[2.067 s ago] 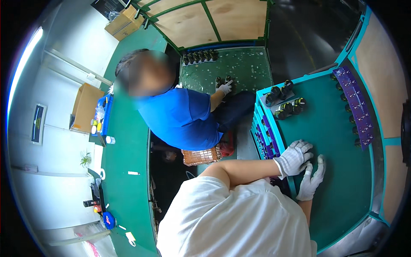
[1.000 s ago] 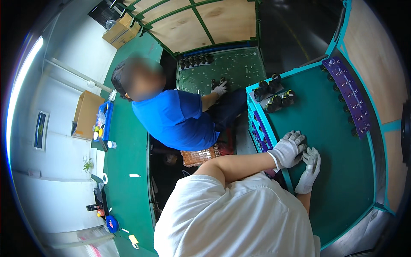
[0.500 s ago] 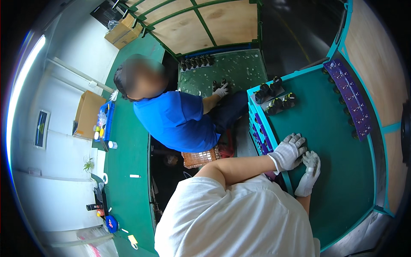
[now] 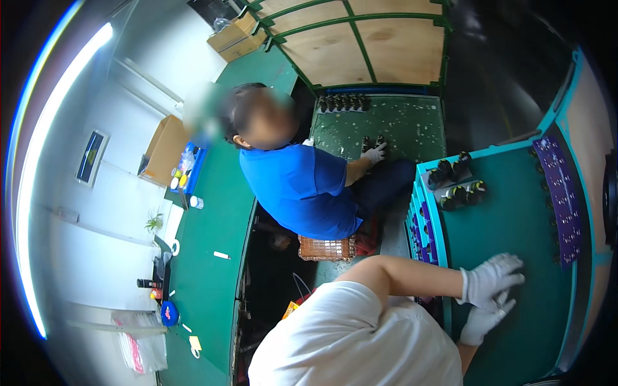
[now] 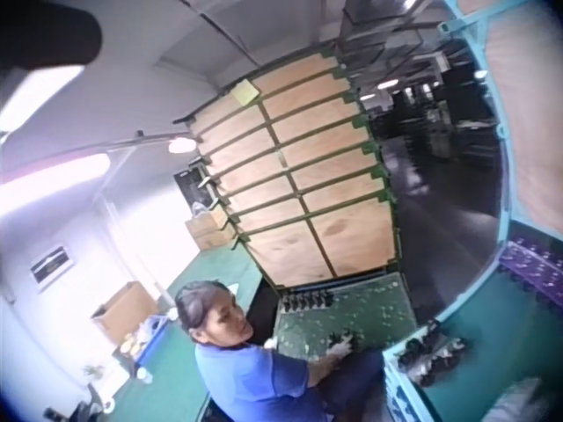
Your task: The person places small black cylindrical components onto purple circuit boards arranged on a green workbench. They pick up the components from a tray and insert them into the boards one by one, occasionally adjusting the boards' positions. A coworker is visible in the background performing similar assembly tasks.
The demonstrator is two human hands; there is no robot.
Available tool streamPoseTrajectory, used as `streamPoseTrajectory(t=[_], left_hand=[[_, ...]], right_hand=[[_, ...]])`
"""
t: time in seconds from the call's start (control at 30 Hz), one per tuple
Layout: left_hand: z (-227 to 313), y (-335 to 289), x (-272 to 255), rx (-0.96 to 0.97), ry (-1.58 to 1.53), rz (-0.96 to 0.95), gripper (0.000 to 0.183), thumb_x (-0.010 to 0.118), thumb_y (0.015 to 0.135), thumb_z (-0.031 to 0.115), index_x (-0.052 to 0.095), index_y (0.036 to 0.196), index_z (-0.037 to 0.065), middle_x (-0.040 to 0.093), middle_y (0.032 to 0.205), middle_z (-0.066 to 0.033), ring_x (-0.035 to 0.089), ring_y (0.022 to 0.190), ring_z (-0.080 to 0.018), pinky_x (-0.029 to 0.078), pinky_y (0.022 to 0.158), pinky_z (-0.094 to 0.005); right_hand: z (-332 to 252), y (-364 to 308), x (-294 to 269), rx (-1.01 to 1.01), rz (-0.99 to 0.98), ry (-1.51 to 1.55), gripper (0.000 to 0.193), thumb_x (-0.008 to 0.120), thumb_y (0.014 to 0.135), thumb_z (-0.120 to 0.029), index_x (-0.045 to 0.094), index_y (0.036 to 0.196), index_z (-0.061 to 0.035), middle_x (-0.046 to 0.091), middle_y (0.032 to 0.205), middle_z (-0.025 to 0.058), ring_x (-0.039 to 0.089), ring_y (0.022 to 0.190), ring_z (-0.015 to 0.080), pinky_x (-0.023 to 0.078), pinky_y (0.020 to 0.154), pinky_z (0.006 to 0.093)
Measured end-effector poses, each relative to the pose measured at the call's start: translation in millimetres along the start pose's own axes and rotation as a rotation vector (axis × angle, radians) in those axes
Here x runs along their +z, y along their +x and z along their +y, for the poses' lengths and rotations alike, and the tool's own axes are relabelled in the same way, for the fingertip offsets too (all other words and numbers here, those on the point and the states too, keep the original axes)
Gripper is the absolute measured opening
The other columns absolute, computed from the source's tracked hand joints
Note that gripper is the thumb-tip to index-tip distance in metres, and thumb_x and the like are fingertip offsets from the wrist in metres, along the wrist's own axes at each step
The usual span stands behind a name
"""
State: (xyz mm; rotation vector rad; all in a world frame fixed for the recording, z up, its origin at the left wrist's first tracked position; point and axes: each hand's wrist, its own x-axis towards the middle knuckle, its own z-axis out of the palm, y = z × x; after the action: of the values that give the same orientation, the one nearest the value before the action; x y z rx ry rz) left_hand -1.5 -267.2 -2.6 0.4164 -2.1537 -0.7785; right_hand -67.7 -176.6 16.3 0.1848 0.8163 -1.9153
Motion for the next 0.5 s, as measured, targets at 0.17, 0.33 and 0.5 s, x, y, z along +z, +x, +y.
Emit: streamPoseTrajectory(t=[0.17, 0.33, 0.5], left_hand=[[-13.4, 54.5, 75.0, 0.208, -0.111, -0.109, 0.086, 0.075, 0.046, 0.044, 0.056, 0.123, 0.011, 0.049, 0.126, -0.0245, 0.044, 0.124, -0.0441, 0.027, 0.108, -0.0593], [-28.4, 56.8, 159.9, 0.27, -0.255, -0.104, 0.082, 0.075, 0.046, 0.045, 0.056, 0.121, 0.014, 0.052, 0.122, -0.0211, 0.046, 0.121, -0.0411, 0.025, 0.109, -0.0594], [-34.1, 50.2, 158.1, 0.218, -0.295, -0.208, 0.065, 0.071, 0.053, 0.046, 0.062, 0.109, 0.015, 0.058, 0.108, -0.0174, 0.053, 0.109, -0.0382, 0.025, 0.108, -0.0599]], right_hand=[[-47.6, 56.9, -79.9, 0.192, -0.748, 0.672, 0.046, 0.038, 0.102, -0.025, 0.036, 0.144, -0.0048, 0.035, 0.149, 0.0111, 0.033, 0.136, 0.0226, 0.022, 0.116, 0.0358], [-50.1, 43.4, -62.3, -0.548, -0.375, -0.568, 0.041, 0.034, 0.103, -0.021, 0.038, 0.141, -0.0044, 0.035, 0.148, 0.0101, 0.038, 0.134, 0.0193, 0.027, 0.114, 0.0355], [-38.7, 36.2, -81.3, -0.526, -0.218, -0.609, 0.042, 0.034, 0.103, -0.022, 0.038, 0.141, -0.0048, 0.035, 0.148, 0.0098, 0.037, 0.134, 0.0194, 0.027, 0.114, 0.0359]])
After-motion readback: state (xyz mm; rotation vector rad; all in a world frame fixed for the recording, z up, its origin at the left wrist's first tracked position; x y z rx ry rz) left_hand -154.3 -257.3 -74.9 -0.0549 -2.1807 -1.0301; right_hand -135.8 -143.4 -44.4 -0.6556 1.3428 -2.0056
